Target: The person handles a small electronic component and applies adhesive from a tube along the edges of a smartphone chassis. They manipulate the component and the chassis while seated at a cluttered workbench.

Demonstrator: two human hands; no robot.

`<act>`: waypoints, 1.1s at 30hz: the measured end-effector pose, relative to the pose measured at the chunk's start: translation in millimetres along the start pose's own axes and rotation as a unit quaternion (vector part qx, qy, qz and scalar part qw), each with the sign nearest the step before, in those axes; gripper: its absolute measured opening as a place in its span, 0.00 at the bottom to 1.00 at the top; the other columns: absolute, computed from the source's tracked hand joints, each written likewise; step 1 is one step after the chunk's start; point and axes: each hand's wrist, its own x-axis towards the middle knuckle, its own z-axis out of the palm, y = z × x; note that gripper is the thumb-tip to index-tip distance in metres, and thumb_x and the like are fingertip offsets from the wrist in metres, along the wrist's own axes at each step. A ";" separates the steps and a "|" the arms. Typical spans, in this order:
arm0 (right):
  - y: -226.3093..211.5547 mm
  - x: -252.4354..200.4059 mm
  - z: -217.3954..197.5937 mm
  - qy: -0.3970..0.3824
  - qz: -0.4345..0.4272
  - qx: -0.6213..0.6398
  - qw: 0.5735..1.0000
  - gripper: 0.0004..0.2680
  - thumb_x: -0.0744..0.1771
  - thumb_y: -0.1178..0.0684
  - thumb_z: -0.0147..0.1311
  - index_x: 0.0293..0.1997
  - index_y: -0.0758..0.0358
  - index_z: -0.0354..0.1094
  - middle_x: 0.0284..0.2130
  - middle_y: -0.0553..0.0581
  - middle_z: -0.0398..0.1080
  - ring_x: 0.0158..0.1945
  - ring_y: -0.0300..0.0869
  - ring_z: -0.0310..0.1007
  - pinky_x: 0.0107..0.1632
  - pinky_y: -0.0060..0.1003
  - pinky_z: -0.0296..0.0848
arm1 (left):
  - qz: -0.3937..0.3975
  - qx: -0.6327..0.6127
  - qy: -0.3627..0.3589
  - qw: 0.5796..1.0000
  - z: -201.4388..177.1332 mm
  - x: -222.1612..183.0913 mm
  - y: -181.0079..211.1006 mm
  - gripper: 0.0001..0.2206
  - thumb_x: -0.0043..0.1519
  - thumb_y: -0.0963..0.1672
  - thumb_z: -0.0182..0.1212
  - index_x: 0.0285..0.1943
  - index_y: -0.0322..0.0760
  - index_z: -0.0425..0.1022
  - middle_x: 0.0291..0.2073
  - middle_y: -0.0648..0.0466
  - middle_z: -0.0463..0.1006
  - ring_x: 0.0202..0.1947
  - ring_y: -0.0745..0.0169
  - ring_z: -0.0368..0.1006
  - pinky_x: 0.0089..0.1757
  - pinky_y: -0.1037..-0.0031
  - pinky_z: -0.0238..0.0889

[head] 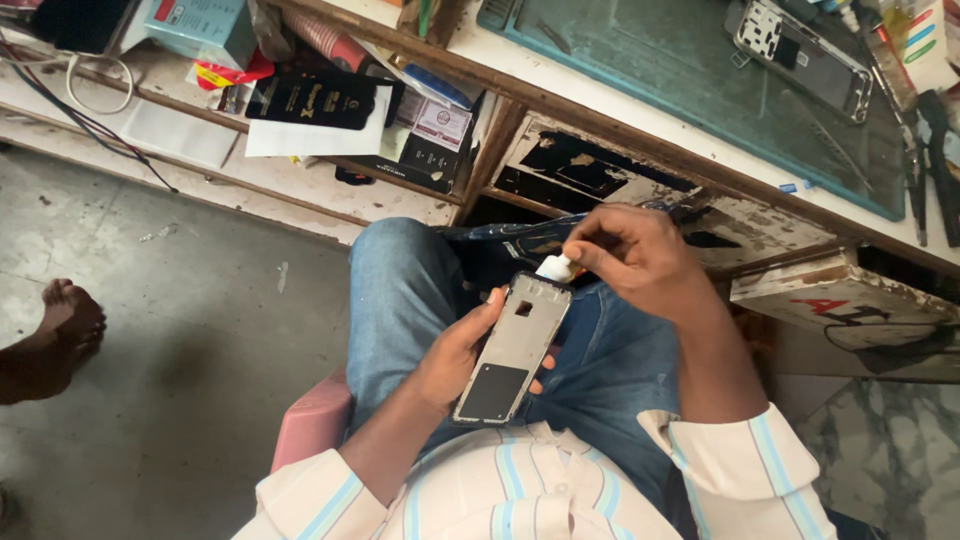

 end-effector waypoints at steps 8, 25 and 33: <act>-7.0 4.1 2.5 0.017 -0.087 -0.052 0.995 0.09 0.68 0.48 0.60 0.38 0.65 0.72 0.25 0.53 0.72 0.25 0.36 0.72 0.29 0.34 0.68 | -0.015 0.025 0.017 0.999 -2.0 -2.1 2.3 0.31 0.72 0.58 0.38 0.70 0.30 0.67 0.48 0.34 0.79 0.41 0.45 0.80 0.41 0.62 0.78; -8.9 7.2 8.9 0.038 -0.018 -0.140 0.989 0.10 0.63 0.47 0.68 0.29 0.64 0.75 0.18 0.54 0.71 0.18 0.36 0.67 0.23 0.35 0.61 | -0.034 0.023 0.061 0.997 12.9 -6.8 9.3 0.31 0.70 0.58 0.38 0.68 0.31 0.67 0.46 0.33 0.80 0.38 0.45 0.81 0.40 0.62 0.78; 3.9 -11.2 -3.2 0.092 0.020 -0.054 0.994 0.06 0.65 0.52 0.65 0.35 0.63 0.77 0.21 0.52 0.74 0.22 0.32 0.70 0.25 0.30 0.66 | -0.025 -0.013 0.037 0.999 14.4 -10.3 16.3 0.34 0.69 0.59 0.35 0.70 0.31 0.66 0.48 0.31 0.80 0.37 0.39 0.82 0.36 0.62 0.79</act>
